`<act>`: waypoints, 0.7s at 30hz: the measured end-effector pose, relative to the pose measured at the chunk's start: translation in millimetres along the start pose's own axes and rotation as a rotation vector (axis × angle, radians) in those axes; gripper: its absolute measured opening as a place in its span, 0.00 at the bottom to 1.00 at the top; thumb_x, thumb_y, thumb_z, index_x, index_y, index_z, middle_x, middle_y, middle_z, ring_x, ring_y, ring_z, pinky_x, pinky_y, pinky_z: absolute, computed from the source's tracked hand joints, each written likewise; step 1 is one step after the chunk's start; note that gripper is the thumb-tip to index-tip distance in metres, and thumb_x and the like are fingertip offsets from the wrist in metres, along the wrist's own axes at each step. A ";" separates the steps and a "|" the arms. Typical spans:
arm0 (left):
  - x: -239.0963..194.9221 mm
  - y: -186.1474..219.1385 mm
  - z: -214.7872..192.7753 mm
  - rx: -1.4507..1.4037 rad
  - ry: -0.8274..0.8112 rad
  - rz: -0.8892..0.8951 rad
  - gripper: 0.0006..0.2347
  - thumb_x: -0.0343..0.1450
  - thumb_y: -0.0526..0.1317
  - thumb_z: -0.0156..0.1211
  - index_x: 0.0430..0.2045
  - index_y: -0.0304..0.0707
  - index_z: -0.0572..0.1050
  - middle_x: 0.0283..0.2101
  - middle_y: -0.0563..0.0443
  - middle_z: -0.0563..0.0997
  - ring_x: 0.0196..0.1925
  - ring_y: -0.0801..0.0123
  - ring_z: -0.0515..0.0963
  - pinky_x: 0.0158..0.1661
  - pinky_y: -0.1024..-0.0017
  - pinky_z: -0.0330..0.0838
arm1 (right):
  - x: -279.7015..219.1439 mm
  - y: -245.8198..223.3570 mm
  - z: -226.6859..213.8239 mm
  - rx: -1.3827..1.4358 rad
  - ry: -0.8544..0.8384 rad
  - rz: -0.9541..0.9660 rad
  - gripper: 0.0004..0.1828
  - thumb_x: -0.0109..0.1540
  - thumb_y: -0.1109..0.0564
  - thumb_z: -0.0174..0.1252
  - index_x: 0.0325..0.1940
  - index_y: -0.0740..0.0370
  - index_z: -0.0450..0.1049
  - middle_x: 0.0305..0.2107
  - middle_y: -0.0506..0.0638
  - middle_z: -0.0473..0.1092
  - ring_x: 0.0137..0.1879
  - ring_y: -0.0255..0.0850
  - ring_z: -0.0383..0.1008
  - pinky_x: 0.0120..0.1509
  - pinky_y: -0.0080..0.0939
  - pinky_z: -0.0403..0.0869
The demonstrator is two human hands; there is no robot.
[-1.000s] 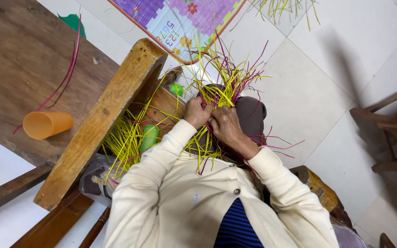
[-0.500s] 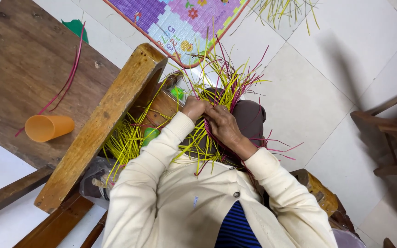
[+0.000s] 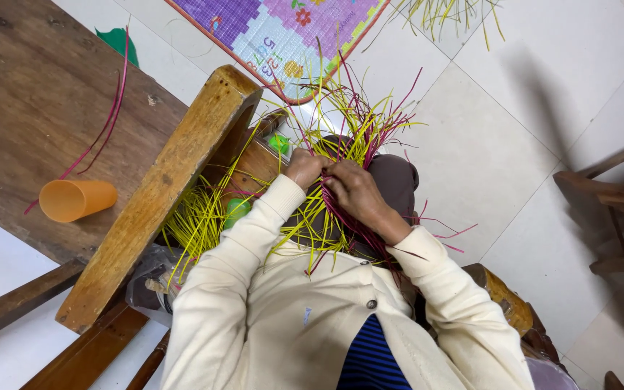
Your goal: Weaving colorful plastic strips together to create a basket or decorative household item.
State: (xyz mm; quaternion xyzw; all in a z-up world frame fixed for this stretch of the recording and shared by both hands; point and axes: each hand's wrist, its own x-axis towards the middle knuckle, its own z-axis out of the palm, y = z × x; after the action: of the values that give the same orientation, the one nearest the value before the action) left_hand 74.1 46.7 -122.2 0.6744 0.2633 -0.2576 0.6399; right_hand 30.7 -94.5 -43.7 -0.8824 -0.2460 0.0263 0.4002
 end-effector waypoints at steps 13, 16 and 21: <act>0.9 -38.4 9.1 0.143 0.033 0.167 0.08 0.60 0.39 0.60 0.14 0.33 0.78 0.17 0.45 0.76 0.24 0.59 0.76 0.30 0.64 0.70 | -55.3 158.7 -98.8 0.137 0.271 0.826 0.10 0.64 0.57 0.51 0.30 0.62 0.73 0.17 0.54 0.68 0.24 0.46 0.71 0.25 0.41 0.69; -13.1 -29.8 5.6 0.165 0.032 0.226 0.08 0.62 0.38 0.57 0.15 0.31 0.78 0.18 0.45 0.75 0.25 0.63 0.74 0.30 0.65 0.69 | -48.8 129.8 -102.2 -0.659 0.205 0.679 0.13 0.54 0.56 0.61 0.40 0.63 0.73 0.27 0.58 0.69 0.38 0.55 0.70 0.35 0.52 0.69; -22.2 -31.0 4.6 0.206 0.028 0.246 0.09 0.62 0.39 0.56 0.17 0.31 0.79 0.17 0.45 0.75 0.23 0.63 0.75 0.28 0.66 0.69 | -11.9 -2.6 -62.8 -0.726 0.325 0.164 0.32 0.46 0.64 0.69 0.53 0.66 0.67 0.42 0.59 0.63 0.49 0.59 0.60 0.48 0.55 0.59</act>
State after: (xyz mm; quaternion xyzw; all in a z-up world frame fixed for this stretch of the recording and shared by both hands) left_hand 36.7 42.8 -129.8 0.7673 0.1597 -0.1933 0.5903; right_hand 34.5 -142.0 -1.0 -0.9757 -0.1018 -0.1700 0.0930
